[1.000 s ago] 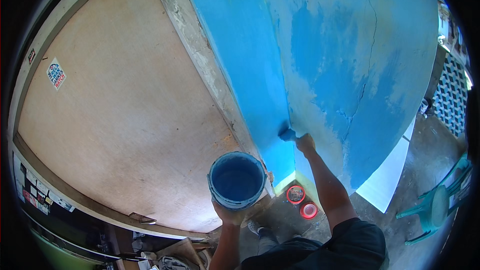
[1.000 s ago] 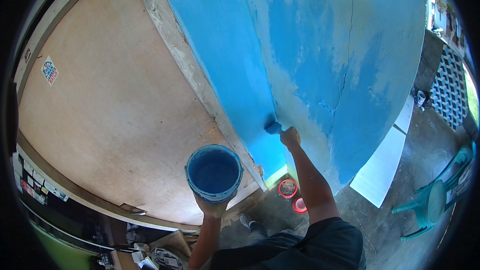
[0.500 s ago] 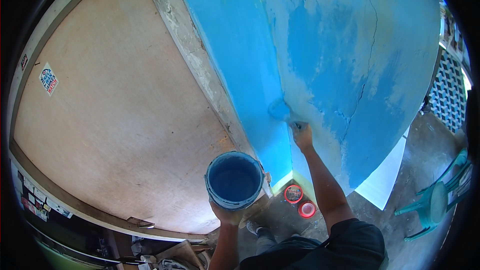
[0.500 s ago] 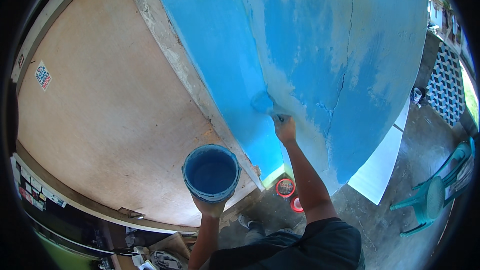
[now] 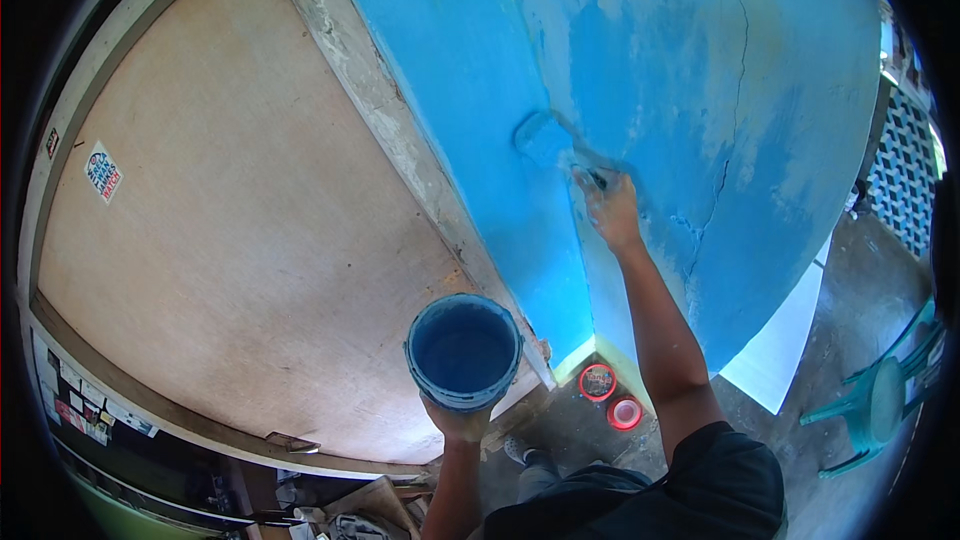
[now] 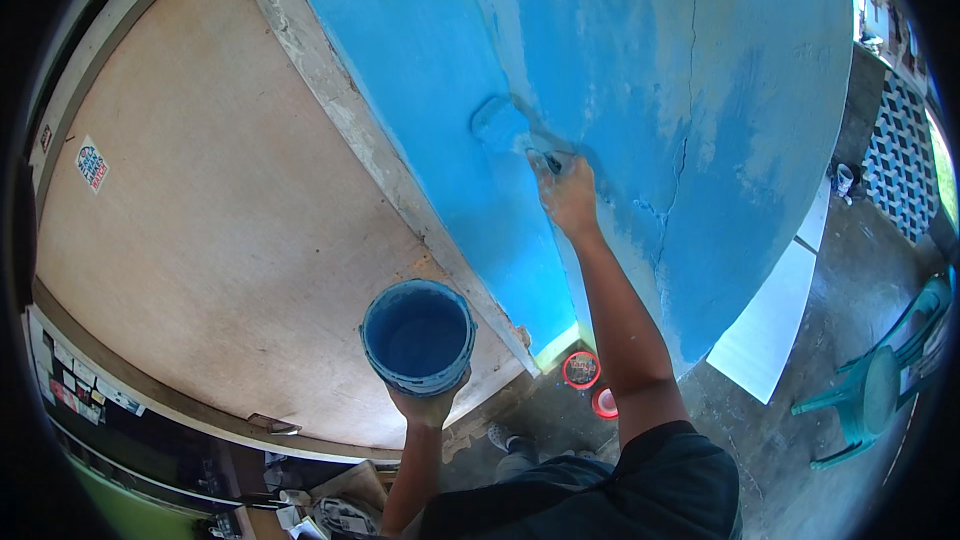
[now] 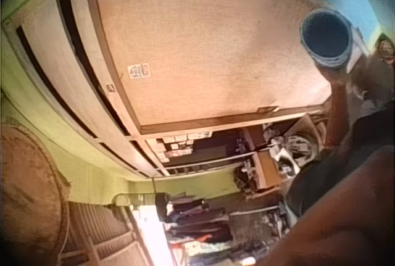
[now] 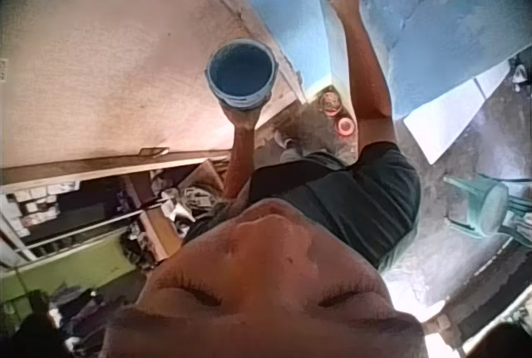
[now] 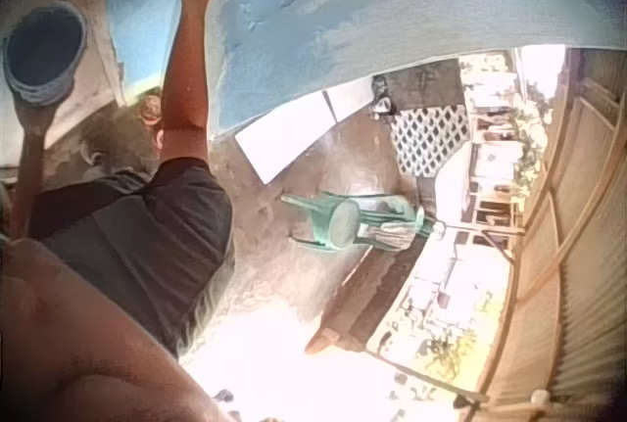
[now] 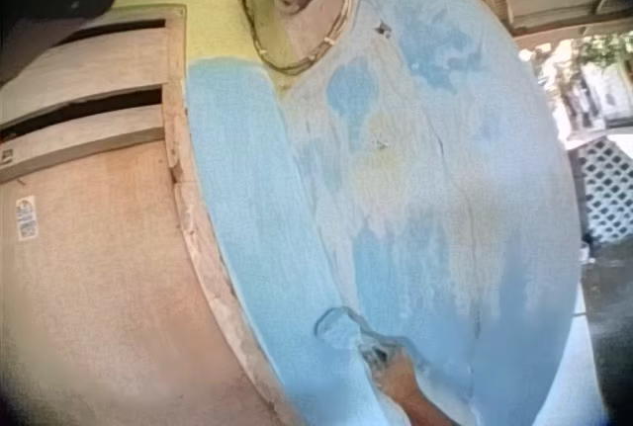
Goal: The person paints an interior wall with blue paint using a paintbrush, dipping the brush into a bucket of blue paint.
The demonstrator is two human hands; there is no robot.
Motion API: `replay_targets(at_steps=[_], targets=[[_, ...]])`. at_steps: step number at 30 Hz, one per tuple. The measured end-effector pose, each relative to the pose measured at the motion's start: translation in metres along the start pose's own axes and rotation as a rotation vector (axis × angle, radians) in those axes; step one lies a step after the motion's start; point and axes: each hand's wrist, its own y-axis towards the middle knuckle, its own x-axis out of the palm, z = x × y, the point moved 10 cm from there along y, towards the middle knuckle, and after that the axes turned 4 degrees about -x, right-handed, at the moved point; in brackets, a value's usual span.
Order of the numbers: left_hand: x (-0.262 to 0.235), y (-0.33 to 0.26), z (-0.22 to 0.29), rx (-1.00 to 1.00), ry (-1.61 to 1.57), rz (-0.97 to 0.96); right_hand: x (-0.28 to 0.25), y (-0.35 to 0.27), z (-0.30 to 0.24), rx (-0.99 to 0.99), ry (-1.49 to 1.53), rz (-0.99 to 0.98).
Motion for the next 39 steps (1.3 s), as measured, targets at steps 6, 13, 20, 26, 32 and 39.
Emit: replay_targets(at_steps=[6, 13, 20, 26, 32, 39], targets=[[0.008, 0.001, 0.006, 0.271, 0.667, -0.066, 0.023, -0.045, 0.127, -0.321, -0.093, 0.282], [0.024, -0.013, 0.018, 0.486, 1.142, 0.015, 0.045, -0.147, 0.253, 0.241, -0.273, 0.103], [0.016, -0.004, 0.014, 0.389, 1.007, 0.081, 0.021, -0.045, 0.131, 0.051, 0.313, 0.178], [0.039, -0.003, 0.003, 0.308, 0.997, 0.111, 0.061, -0.079, 0.258, 0.070, 0.357, 0.019], [0.031, -0.004, 0.021, 0.366, 0.954, 0.069, 0.045, -0.142, 0.275, 0.432, -0.228, 0.007], [0.020, 0.007, 0.001, 0.144, 0.653, 0.125, 0.035, -0.046, 0.120, 0.172, 0.417, -0.036]])
